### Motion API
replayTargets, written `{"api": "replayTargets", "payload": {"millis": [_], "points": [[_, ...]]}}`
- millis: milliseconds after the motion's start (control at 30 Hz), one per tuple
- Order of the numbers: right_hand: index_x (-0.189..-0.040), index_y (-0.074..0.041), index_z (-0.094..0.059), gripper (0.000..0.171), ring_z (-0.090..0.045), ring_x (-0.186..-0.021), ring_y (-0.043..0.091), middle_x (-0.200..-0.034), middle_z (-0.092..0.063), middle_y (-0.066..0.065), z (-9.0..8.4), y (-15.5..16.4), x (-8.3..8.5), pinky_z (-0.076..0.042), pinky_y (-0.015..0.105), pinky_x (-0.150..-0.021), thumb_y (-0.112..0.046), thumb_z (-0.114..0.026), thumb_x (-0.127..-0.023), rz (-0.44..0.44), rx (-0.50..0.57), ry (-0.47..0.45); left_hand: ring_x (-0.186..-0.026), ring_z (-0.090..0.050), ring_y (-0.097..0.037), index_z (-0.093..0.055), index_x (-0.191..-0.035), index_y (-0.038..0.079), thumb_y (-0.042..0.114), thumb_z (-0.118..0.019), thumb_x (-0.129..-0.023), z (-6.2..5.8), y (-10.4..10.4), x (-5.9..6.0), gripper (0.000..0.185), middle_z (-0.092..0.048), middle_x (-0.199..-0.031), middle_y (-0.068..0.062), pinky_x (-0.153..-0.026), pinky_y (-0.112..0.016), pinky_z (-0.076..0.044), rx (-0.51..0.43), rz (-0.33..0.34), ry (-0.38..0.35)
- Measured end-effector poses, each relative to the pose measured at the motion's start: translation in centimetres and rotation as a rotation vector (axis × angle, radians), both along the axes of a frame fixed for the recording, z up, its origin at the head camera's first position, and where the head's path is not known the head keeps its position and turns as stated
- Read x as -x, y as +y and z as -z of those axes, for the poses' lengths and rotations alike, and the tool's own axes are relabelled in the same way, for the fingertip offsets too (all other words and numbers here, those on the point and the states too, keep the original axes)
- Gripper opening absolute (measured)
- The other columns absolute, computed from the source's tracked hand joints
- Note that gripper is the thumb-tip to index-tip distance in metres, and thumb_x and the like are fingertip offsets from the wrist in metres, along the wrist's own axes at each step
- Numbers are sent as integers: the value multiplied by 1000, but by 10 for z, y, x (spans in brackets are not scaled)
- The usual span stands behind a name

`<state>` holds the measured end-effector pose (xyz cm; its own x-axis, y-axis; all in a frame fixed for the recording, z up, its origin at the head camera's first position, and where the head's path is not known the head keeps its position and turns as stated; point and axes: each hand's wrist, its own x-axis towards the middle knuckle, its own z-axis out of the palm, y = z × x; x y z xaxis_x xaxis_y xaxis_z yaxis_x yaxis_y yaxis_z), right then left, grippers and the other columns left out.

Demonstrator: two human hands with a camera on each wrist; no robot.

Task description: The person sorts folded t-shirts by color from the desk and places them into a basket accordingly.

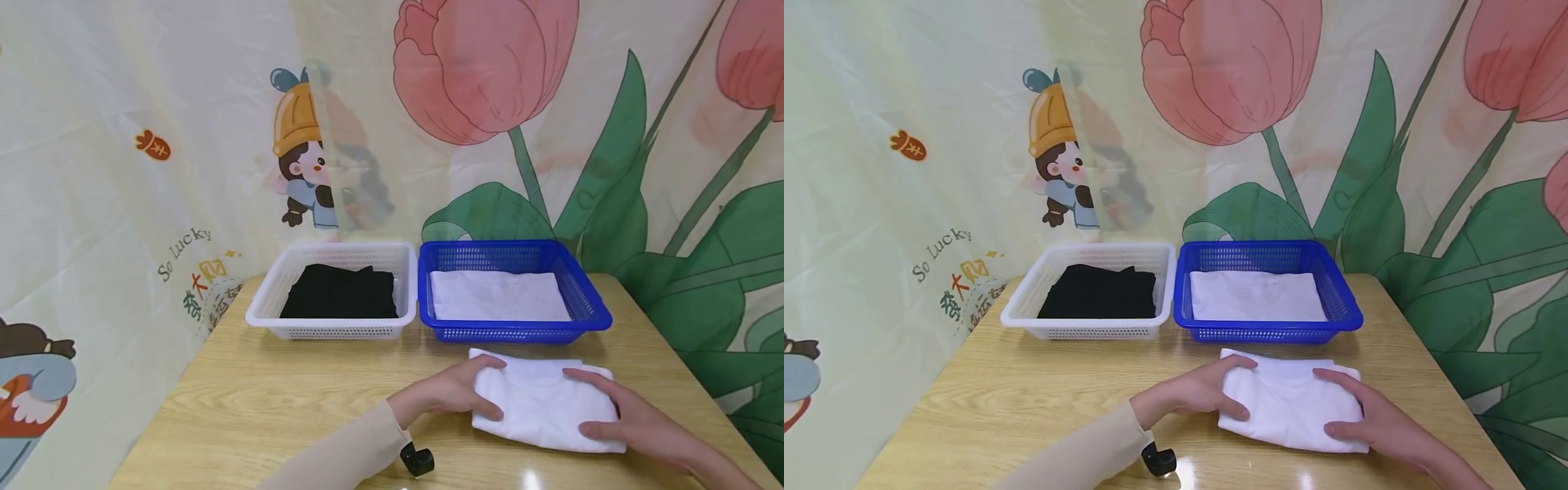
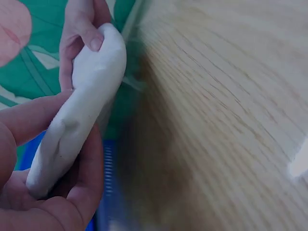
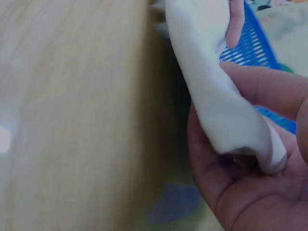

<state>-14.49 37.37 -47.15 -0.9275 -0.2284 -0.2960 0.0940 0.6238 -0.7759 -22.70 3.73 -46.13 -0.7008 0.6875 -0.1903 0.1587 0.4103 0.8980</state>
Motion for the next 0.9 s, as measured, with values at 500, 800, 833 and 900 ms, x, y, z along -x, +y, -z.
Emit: {"api": "replayTargets", "payload": {"millis": [500,800,833,900], "points": [[-169,-32,-28,84,-45,-121,29,-166,-16,31,-108,-6,22,-47,20,-79,-25,-77,-100,-6,-39,301,-109,-59,-13,-50,-156,32,14,-91,-85,-103,-29,10,84,-54,-143,5,-95,-29,-52,-163,-14,134],[-169,-22,-29,91,-28,-146,53,-174,-12,27,-130,-18,101,-36,70,-113,-32,-82,-96,9,-42,399,-151,-39,-19,-48,-156,33,16,-91,-86,-111,-5,73,84,-43,-165,9,-124,-49,-33,-158,-210,230],[-169,-20,-28,92,-25,-148,55,-174,-11,27,-126,-18,109,-30,79,-111,-32,-82,-95,12,-41,395,-150,-40,-21,-49,-156,32,15,-92,-85,-109,-2,80,85,-43,-165,7,-123,-50,-34,-153,-230,223],[-169,-19,-27,94,-21,-150,56,-174,-10,28,-117,-18,125,-25,82,-112,-33,-82,-95,18,-40,383,-149,-41,-24,-49,-157,30,12,-92,-85,-105,2,93,86,-43,-166,4,-122,-50,-36,-144,-264,216]]}}
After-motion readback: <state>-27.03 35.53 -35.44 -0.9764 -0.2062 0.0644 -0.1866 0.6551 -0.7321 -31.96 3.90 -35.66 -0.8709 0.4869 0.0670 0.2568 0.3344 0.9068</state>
